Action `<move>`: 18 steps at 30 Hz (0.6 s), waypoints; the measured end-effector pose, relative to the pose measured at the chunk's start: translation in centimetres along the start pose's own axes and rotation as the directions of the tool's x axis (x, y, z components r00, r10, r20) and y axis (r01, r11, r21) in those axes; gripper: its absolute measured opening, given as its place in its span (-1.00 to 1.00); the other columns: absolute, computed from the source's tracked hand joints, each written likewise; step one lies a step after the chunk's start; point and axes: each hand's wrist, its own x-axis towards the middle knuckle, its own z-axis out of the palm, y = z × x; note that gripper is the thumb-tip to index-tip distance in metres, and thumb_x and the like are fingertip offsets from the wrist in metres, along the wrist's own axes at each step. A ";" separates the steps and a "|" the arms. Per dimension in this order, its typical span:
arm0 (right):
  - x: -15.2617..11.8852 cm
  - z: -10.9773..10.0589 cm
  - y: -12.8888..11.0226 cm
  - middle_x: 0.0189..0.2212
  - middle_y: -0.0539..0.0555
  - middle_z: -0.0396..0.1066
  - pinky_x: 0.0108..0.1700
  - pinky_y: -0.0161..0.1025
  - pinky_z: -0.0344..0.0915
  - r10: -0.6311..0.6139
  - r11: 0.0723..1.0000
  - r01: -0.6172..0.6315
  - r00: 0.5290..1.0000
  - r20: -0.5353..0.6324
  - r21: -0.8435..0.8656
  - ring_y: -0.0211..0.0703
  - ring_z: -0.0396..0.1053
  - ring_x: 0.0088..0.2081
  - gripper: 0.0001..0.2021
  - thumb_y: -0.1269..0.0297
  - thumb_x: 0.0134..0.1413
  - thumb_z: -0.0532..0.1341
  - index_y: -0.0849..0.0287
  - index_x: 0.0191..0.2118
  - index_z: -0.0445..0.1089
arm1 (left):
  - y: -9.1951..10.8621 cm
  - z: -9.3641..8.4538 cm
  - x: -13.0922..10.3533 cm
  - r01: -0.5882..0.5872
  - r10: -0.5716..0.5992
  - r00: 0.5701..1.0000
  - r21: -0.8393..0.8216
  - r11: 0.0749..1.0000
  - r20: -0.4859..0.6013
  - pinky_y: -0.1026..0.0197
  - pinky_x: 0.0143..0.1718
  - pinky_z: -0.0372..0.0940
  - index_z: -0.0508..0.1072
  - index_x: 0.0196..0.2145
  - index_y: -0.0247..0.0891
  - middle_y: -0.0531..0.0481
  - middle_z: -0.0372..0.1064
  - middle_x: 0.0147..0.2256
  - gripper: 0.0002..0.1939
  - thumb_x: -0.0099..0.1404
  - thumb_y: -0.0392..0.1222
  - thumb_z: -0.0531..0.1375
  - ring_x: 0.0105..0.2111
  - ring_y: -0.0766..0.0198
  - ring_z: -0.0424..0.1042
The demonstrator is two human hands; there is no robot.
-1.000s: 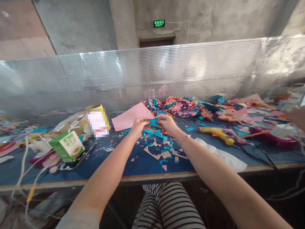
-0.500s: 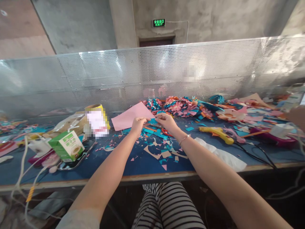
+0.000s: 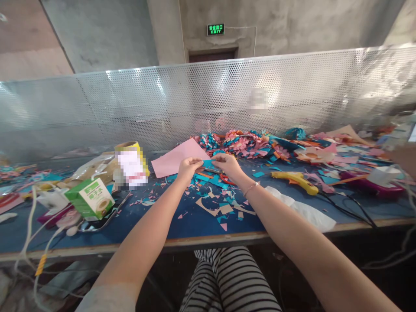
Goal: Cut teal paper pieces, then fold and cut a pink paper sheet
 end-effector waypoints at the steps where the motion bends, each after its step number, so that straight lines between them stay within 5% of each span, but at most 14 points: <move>1: 0.0 0.0 0.0 -0.50 -0.02 0.36 -0.32 -0.27 0.24 0.001 1.000 -0.001 1.000 -0.002 0.002 -0.28 0.29 -0.44 -0.73 0.20 -0.31 0.28 0.23 -0.39 0.41 | -0.1 0.0 0.1 -0.007 0.007 1.000 0.009 1.000 -0.008 0.17 -0.39 0.36 0.43 -0.48 -0.35 0.00 0.39 -0.55 -0.79 -0.14 -0.31 0.34 -0.55 0.30 0.40; 18: 0.2 -0.1 0.1 -0.51 0.00 0.40 -0.31 -0.25 0.26 -0.003 1.000 0.003 1.000 -0.008 -0.021 -0.25 0.32 -0.45 -0.74 0.23 -0.32 0.29 0.23 -0.40 0.43 | -0.8 -0.5 0.7 -0.136 0.134 0.991 0.068 0.988 0.025 0.17 -0.32 0.35 0.46 -0.46 -0.34 0.01 0.41 -0.53 -0.81 -0.11 -0.28 0.32 -0.51 0.31 0.39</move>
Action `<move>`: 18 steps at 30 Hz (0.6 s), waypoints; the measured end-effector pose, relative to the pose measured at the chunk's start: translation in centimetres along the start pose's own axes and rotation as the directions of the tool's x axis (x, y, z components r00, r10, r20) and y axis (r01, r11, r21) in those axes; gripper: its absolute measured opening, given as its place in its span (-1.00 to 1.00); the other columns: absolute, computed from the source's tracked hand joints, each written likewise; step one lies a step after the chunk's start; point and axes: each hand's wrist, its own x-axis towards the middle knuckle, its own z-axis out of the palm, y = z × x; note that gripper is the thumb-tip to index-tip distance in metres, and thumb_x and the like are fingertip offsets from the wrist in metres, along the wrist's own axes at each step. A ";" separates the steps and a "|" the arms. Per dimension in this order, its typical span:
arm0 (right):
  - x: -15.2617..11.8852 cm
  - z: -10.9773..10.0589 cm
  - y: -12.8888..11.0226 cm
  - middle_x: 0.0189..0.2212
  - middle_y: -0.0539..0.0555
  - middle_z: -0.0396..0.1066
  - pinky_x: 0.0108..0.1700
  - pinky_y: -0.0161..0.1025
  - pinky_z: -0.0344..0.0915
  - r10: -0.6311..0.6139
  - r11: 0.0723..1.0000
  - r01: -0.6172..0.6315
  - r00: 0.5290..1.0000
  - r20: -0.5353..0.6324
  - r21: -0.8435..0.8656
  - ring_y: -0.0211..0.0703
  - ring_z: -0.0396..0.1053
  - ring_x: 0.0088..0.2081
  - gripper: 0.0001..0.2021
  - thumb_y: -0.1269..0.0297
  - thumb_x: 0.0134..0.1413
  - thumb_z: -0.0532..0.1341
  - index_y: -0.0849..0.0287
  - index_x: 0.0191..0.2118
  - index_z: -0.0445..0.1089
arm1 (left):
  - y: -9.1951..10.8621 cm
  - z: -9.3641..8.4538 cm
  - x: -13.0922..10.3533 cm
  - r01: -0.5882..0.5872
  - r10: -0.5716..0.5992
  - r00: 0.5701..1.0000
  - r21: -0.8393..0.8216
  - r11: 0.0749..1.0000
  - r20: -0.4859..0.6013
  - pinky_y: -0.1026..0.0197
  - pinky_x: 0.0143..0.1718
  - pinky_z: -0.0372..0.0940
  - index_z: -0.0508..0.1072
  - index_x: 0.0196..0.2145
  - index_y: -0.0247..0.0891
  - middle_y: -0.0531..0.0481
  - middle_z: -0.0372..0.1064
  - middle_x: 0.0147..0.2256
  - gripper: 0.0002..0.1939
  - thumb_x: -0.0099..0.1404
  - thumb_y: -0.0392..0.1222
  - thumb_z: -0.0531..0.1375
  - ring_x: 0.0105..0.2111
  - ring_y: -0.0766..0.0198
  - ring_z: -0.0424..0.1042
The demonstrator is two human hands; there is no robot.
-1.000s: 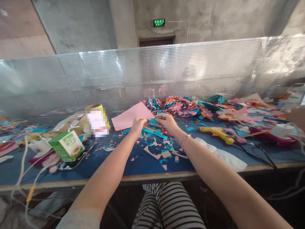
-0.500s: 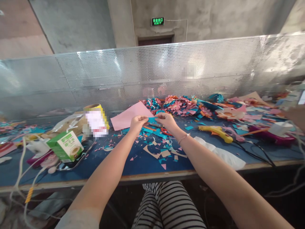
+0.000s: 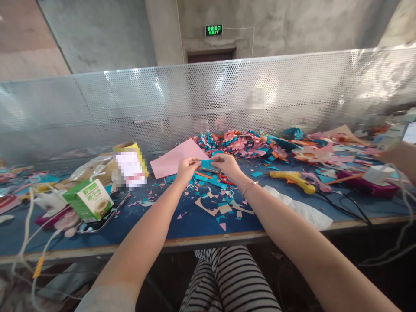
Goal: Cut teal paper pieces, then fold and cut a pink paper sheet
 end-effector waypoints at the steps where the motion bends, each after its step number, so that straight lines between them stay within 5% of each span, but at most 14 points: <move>1: 0.0 0.0 0.0 -0.51 0.00 0.40 -0.30 -0.24 0.27 -0.004 1.000 0.004 1.000 0.003 -0.011 -0.25 0.33 -0.44 -0.76 0.25 -0.32 0.28 0.23 -0.40 0.44 | 0.0 0.0 0.0 -0.006 0.006 1.000 0.015 1.000 0.007 0.16 -0.32 0.35 0.46 -0.45 -0.34 0.01 0.41 -0.53 -0.82 -0.10 -0.29 0.31 -0.51 0.31 0.39; 10: -0.3 -0.1 -0.6 -0.48 0.05 0.47 -0.27 -0.23 0.30 -0.011 0.987 0.024 0.997 0.079 -0.158 -0.17 0.40 -0.39 -0.83 0.37 -0.25 0.24 0.22 -0.40 0.48 | -0.1 -0.1 -0.2 -0.111 0.072 0.985 0.252 0.961 0.156 0.23 -0.39 0.28 0.49 -0.48 -0.32 -0.02 0.43 -0.54 -0.84 -0.04 -0.18 0.28 -0.51 0.29 0.37; 18: -0.3 0.1 -0.5 -0.44 0.04 0.44 -0.28 -0.28 0.28 -0.052 0.997 0.055 0.996 0.072 -0.047 -0.24 0.37 -0.38 -0.77 0.26 -0.21 0.25 0.24 -0.34 0.43 | -0.1 0.1 -0.3 -0.170 0.133 0.979 0.258 0.951 0.156 0.28 -0.47 0.22 0.46 -0.49 -0.32 0.04 0.39 -0.57 -0.79 -0.02 -0.10 0.26 -0.54 0.33 0.32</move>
